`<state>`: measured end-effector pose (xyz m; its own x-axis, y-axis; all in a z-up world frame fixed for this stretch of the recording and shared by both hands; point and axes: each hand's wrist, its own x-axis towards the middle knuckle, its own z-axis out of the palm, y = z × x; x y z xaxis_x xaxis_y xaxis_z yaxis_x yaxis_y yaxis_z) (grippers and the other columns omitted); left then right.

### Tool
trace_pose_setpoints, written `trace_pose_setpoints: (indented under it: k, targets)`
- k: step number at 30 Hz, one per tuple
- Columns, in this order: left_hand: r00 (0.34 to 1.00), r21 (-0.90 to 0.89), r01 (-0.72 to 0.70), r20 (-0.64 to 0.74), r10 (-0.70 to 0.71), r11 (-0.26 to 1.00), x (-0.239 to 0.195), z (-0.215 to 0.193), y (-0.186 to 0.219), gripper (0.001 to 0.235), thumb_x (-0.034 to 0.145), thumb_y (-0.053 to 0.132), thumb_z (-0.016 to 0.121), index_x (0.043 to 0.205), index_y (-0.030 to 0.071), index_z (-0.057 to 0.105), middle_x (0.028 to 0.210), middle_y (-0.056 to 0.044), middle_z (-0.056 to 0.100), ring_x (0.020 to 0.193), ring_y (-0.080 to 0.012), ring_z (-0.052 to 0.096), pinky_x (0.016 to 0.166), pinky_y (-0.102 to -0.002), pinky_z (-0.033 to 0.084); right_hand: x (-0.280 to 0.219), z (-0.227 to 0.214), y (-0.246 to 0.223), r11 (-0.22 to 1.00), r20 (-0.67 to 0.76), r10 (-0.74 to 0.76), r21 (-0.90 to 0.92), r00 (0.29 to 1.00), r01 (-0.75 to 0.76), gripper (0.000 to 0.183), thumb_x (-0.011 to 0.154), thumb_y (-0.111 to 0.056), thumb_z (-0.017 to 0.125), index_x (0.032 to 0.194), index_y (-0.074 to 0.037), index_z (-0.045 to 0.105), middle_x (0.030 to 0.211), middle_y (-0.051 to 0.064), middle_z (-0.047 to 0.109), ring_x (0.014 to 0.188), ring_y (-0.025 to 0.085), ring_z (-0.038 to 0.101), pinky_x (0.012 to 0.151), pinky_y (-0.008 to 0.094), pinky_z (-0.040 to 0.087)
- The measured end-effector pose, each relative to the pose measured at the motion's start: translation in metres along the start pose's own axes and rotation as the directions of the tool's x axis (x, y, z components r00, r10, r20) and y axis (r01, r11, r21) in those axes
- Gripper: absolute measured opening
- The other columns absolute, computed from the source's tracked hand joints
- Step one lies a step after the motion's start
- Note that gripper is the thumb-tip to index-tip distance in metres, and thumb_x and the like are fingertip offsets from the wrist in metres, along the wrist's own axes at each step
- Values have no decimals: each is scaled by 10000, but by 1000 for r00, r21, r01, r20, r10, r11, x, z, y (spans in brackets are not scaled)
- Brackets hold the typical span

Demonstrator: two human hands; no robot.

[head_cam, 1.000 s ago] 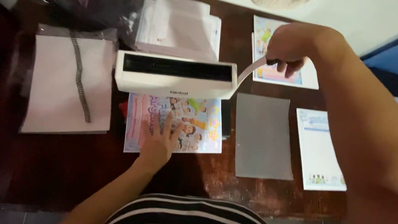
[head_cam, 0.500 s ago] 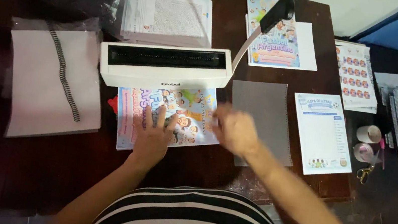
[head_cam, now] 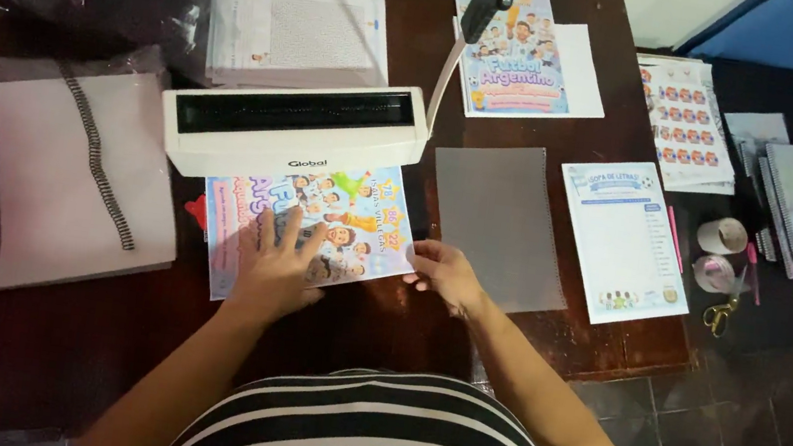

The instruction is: The person uses a spiral binding machine to bind a colorful cover sheet onto a stack of printed pages. They then use scissors to trim the excess spiral binding wire from the finished notebook. Finally, they place the completed notebook on a stack and prepare to bind another set of pages.

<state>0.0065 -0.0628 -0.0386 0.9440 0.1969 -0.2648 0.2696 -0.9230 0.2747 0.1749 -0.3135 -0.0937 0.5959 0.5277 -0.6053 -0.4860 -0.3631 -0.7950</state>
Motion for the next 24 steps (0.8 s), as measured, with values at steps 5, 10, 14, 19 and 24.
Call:
trace_pose_setpoints:
  k: [5,10,14,19,24]
  targets:
    - [1000,-88,1,-9,-1,996,3,16,-7,1109,615,408,954,1542,273,363,1649,-209,155,1454,-600,92,1096,-786,147,14,-9,10,1000,5,1,-27,1000,-1,380,994,-214,610,1286,28,643,1029,94,740,777,139,698,647,253,550]
    - [993,40,-14,-118,19,999,-2,9,-2,1034,599,437,937,1495,282,445,1603,-154,287,1445,-553,266,1083,-750,277,18,-13,13,997,9,46,-54,999,-46,389,1033,-288,555,1250,12,676,1014,80,754,781,142,713,654,271,556]
    - [978,14,-21,-207,24,1000,-1,14,-2,1007,590,440,946,1466,258,484,1561,-173,324,1397,-577,304,1047,-755,295,-20,-10,-65,887,-87,-41,-462,995,-4,377,1031,-354,581,1199,-42,712,958,88,771,799,177,731,711,322,563]
    - [984,58,-25,-173,34,998,-3,14,-4,1038,575,426,930,1491,294,460,1605,-157,297,1447,-541,265,1086,-729,297,-71,-4,-257,184,16,-956,-746,294,640,136,1108,-113,625,1099,12,678,935,123,721,837,179,696,747,320,559]
    - [992,51,-24,-125,30,998,1,19,-7,1073,592,443,934,1537,291,447,1644,-182,262,1430,-560,229,1044,-754,276,-29,17,-389,120,49,-665,-978,745,172,329,1055,-341,647,1129,-27,712,801,186,712,631,262,654,617,388,531]
